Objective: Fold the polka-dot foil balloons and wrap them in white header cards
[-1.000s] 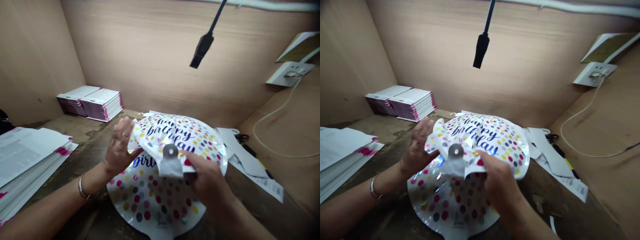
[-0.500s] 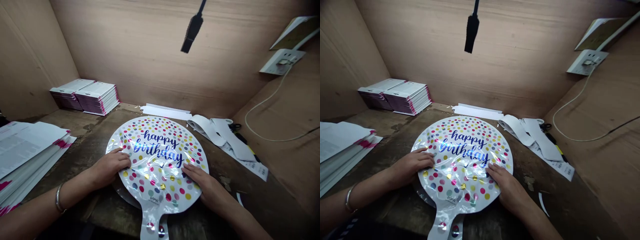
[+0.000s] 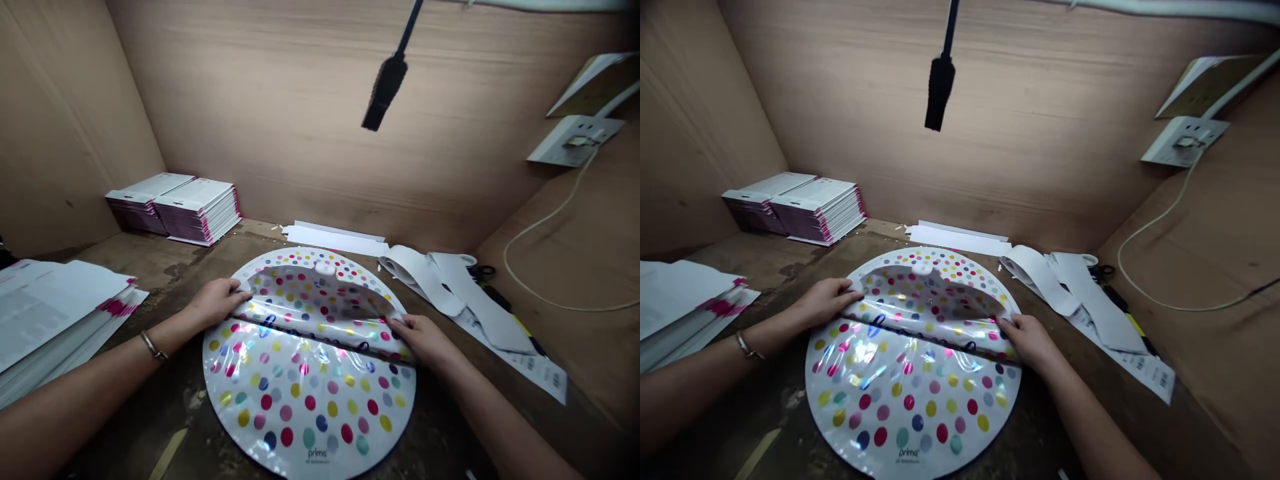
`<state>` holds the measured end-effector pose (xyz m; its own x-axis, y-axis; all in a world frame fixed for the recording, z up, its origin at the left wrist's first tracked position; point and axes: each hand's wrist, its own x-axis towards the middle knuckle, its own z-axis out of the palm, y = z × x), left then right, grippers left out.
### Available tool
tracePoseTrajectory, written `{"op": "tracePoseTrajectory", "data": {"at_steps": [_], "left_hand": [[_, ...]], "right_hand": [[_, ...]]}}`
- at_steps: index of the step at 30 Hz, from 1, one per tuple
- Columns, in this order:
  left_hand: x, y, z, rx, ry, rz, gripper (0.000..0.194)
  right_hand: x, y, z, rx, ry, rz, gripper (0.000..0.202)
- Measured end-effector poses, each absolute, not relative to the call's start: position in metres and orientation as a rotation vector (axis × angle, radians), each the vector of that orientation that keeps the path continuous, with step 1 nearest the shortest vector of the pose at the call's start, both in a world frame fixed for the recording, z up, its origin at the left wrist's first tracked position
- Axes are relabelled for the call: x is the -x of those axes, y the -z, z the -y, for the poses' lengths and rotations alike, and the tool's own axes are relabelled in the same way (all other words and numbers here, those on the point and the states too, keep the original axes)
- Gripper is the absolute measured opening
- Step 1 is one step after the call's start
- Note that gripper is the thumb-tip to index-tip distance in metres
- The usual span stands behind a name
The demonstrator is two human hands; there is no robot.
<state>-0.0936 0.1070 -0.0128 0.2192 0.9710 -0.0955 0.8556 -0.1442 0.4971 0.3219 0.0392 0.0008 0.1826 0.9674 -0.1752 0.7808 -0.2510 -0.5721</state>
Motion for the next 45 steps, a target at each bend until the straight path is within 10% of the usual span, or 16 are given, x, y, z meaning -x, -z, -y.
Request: {"op": "tracePoseTrajectory", "data": {"at_steps": [35, 45], "left_hand": [[0.086, -0.004, -0.101, -2.263, -0.067, -2.129, 0.032], [-0.020, 0.028, -0.025, -2.709, -0.152, -0.969, 0.059]], "right_hand": [[-0.301, 0.012, -0.044, 2.474, -0.050, 1.966, 0.035], [-0.253, 0.000, -0.014, 2.289, 0.148, 2.175, 0.043]]}}
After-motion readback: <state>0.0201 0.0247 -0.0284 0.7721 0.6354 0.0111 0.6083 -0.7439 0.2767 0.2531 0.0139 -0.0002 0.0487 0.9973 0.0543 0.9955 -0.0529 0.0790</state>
